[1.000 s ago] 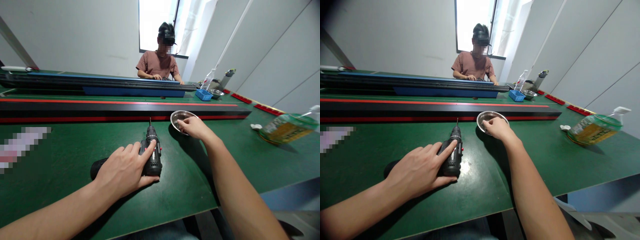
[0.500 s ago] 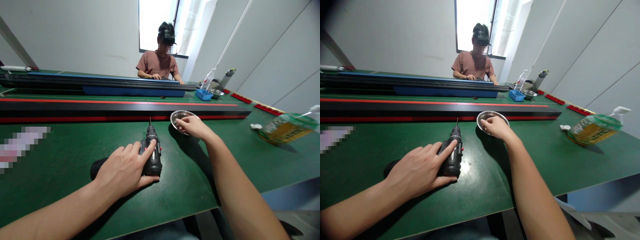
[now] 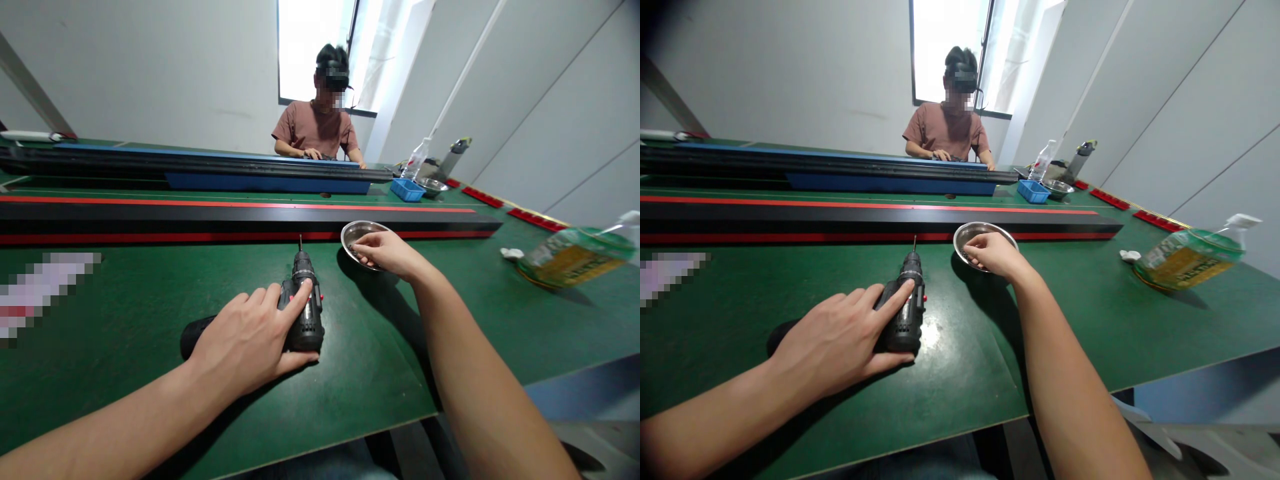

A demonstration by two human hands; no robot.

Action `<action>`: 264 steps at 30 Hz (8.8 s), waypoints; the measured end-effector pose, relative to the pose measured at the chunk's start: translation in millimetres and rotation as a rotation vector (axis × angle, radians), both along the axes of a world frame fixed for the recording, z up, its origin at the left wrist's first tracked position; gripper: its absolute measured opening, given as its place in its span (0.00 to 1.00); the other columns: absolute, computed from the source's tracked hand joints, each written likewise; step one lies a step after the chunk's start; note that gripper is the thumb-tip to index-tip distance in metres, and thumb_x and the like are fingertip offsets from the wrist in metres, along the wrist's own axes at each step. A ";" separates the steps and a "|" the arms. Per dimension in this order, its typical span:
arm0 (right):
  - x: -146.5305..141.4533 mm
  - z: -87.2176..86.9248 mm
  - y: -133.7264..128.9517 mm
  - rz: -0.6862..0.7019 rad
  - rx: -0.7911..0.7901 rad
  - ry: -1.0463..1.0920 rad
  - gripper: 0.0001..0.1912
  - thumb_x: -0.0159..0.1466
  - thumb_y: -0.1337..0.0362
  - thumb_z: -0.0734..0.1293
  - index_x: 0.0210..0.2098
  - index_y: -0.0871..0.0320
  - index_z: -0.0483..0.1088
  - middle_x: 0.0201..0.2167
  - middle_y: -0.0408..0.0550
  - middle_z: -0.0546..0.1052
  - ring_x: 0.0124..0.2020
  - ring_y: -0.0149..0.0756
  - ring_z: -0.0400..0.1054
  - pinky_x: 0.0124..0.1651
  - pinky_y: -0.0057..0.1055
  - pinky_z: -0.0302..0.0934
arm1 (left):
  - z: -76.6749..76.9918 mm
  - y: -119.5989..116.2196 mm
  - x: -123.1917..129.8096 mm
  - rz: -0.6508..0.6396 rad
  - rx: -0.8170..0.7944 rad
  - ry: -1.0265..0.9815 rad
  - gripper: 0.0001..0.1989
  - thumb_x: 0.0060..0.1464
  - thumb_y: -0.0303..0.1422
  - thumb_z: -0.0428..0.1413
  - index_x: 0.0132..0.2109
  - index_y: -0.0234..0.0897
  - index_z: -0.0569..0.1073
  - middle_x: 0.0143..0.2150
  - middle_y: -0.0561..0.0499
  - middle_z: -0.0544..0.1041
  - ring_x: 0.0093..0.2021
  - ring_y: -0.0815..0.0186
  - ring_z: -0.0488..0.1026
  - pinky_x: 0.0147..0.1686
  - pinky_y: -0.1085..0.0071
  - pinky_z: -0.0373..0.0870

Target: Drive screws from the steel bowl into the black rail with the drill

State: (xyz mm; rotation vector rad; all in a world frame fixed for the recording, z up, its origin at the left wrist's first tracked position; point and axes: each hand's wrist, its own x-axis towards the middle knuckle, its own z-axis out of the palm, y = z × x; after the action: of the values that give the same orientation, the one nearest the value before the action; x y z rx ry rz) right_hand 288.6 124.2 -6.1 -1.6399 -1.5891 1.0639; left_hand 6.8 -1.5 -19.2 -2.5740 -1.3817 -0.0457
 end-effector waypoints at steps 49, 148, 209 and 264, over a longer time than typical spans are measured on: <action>5.1 -3.7 7.0 -0.147 0.277 -0.109 0.15 0.53 0.64 0.79 0.37 0.63 0.78 0.27 0.50 0.80 0.28 0.36 0.75 0.32 0.28 0.68 | 1.2 0.1 -0.7 -0.007 -0.013 -0.007 0.46 0.59 0.64 0.44 0.75 0.44 0.50 0.48 0.40 0.74 0.42 0.50 0.74 0.40 0.58 0.69; -114.7 -68.2 66.8 -0.049 0.367 0.253 0.36 0.69 0.36 0.57 0.27 0.58 0.80 0.27 0.51 0.81 0.21 0.33 0.72 0.30 0.29 0.65 | 7.6 -6.6 -6.8 -0.048 -0.110 -0.004 0.49 0.54 0.65 0.51 0.74 0.43 0.53 0.46 0.42 0.74 0.43 0.50 0.75 0.42 0.57 0.71; -100.3 -51.9 64.3 -0.053 0.118 0.708 0.13 0.58 0.56 0.68 0.26 0.60 0.71 0.22 0.44 0.72 0.18 0.25 0.55 0.20 0.24 0.43 | -0.8 11.6 -2.1 -0.046 0.023 0.029 0.51 0.53 0.68 0.46 0.74 0.42 0.52 0.46 0.41 0.75 0.41 0.50 0.76 0.40 0.59 0.71; 10.4 -2.7 21.1 -0.103 0.149 -0.665 0.11 0.64 0.59 0.70 0.37 0.59 0.82 0.31 0.53 0.82 0.27 0.35 0.72 0.32 0.29 0.59 | 2.4 6.0 -7.9 -0.038 -0.030 0.009 0.48 0.57 0.64 0.47 0.76 0.43 0.49 0.47 0.40 0.75 0.42 0.50 0.75 0.41 0.56 0.71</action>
State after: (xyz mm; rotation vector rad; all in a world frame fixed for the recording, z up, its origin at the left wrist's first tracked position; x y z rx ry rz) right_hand 299.0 145.3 -8.8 -2.0660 -1.8965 0.3348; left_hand -1.1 4.5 -16.8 -2.6217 -1.3405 -0.0188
